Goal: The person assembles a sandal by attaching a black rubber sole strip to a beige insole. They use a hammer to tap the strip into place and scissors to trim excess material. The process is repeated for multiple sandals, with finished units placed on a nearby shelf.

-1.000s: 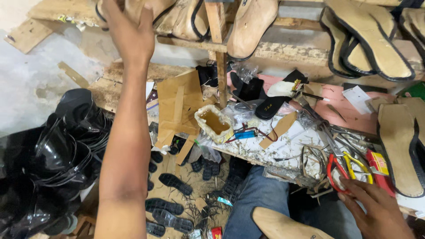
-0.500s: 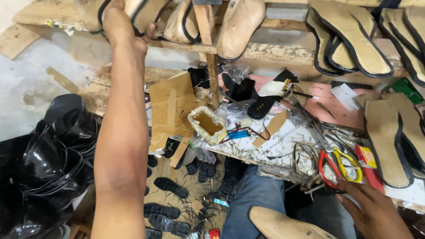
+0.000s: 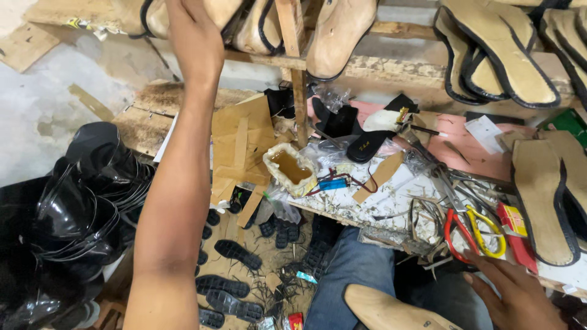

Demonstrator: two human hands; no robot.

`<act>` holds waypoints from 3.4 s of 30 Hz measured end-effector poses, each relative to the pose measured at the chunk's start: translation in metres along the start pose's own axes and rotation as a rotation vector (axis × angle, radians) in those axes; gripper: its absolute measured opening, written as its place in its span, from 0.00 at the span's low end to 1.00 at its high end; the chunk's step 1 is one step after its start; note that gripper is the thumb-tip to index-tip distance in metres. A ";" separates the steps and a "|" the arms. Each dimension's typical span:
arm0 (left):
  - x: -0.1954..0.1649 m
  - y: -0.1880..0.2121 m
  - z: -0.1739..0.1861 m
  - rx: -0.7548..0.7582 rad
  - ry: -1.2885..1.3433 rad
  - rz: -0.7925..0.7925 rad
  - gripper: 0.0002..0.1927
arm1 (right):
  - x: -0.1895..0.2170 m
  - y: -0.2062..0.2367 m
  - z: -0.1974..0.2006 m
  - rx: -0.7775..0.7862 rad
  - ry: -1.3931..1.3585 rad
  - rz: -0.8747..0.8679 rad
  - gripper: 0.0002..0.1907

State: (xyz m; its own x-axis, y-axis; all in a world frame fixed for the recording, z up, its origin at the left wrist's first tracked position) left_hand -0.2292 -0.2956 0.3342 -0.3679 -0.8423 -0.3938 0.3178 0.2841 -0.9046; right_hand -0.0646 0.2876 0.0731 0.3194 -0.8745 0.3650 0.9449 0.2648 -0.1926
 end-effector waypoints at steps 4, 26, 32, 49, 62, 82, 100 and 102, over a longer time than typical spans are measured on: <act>0.001 0.002 0.022 0.029 -0.293 -0.187 0.11 | 0.009 -0.003 0.000 -0.043 -0.069 0.068 0.26; -0.278 0.151 -0.064 0.587 0.343 -0.414 0.37 | 0.025 0.074 -0.034 0.637 -0.242 -0.172 0.38; -0.317 0.139 -0.122 0.629 -0.175 -0.479 0.43 | 0.015 0.087 -0.045 0.577 -0.383 -0.165 0.38; -0.400 0.210 -0.195 0.647 -0.042 -0.789 0.29 | 0.024 0.092 -0.029 0.450 -0.407 -0.254 0.42; -0.356 0.240 -0.147 0.547 0.173 -0.790 0.29 | 0.026 0.082 -0.007 0.609 -0.336 -0.252 0.39; -0.267 0.384 0.018 0.960 0.870 0.567 0.36 | 0.060 0.042 0.037 -0.033 -0.794 -0.314 0.27; -0.238 0.417 0.007 0.741 1.082 1.330 0.21 | 0.116 0.039 0.013 0.093 -0.509 0.004 0.47; -0.235 0.417 0.005 0.771 1.083 1.254 0.21 | 0.120 0.036 0.011 0.155 -0.481 0.017 0.49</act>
State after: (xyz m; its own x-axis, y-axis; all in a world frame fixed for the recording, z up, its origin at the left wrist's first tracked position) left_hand -0.0060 0.0184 0.0502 0.1386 0.3996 -0.9062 0.9902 -0.0726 0.1194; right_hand 0.0089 0.1969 0.1202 0.2975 -0.5928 0.7484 0.9271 0.3666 -0.0781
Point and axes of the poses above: each hand's wrist, its own y-axis away from the middle knuckle, its own z-axis out of the back of the hand, x = y × z, the point moved 2 cm from there along -y, towards the middle knuckle, and after that the axes turned 6 degrees about -z, right-handed, at the moved point
